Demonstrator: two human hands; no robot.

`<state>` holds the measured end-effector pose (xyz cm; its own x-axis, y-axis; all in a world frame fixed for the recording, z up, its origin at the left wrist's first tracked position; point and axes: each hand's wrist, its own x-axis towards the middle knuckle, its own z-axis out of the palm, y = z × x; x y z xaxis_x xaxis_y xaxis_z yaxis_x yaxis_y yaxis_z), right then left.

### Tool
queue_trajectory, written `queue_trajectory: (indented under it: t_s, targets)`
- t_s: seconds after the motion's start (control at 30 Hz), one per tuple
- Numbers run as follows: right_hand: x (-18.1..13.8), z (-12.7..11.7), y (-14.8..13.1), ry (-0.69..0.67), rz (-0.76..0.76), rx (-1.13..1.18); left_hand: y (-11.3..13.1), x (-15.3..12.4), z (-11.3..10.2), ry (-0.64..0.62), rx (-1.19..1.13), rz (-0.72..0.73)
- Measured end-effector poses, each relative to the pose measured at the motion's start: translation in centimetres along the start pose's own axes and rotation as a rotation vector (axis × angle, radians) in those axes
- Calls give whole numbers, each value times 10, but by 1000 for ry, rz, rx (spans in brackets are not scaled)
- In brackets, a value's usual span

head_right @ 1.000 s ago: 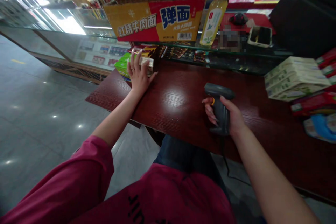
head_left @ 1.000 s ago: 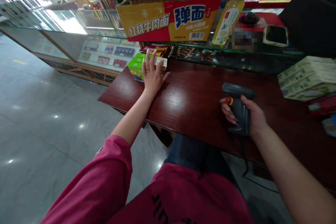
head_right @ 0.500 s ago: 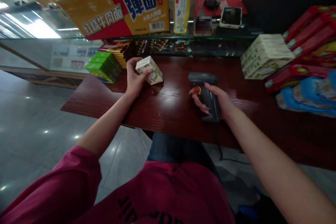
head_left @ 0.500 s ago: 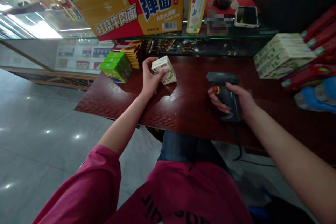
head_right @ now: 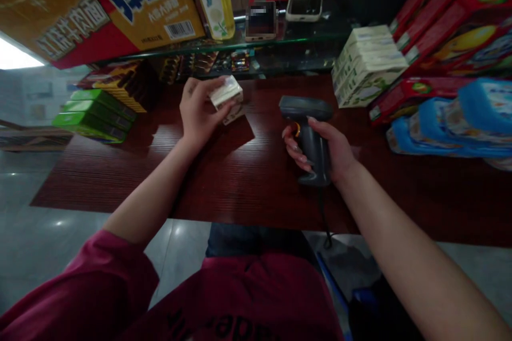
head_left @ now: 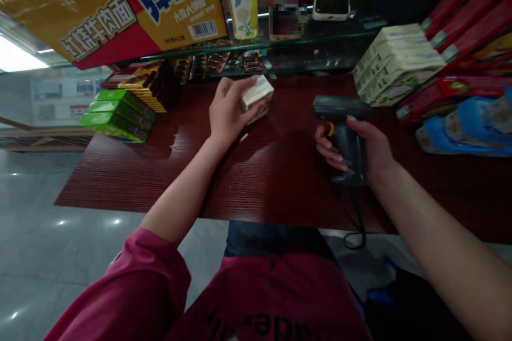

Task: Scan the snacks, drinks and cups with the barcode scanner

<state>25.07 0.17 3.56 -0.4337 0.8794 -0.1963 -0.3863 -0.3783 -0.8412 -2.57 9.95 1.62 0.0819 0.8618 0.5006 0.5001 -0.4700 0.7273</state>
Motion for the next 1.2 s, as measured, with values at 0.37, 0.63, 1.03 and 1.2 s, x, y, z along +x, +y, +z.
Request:
queue_trajectory:
  t_s: [0.37,0.63,1.03,1.2]
  targets:
    - [3,6,2,-13,71,63,6,-4,-25,-254,65,25]
    - [0,11,-2,12,30,1,-42,6,-7,-171,-170,-188]
    - [1,11,11,3,182,-71,-23,-6,-1,-158,-270,-226]
    - [-1,15,16,67,157,-126,-17,-9,8,-101,-312,-332]
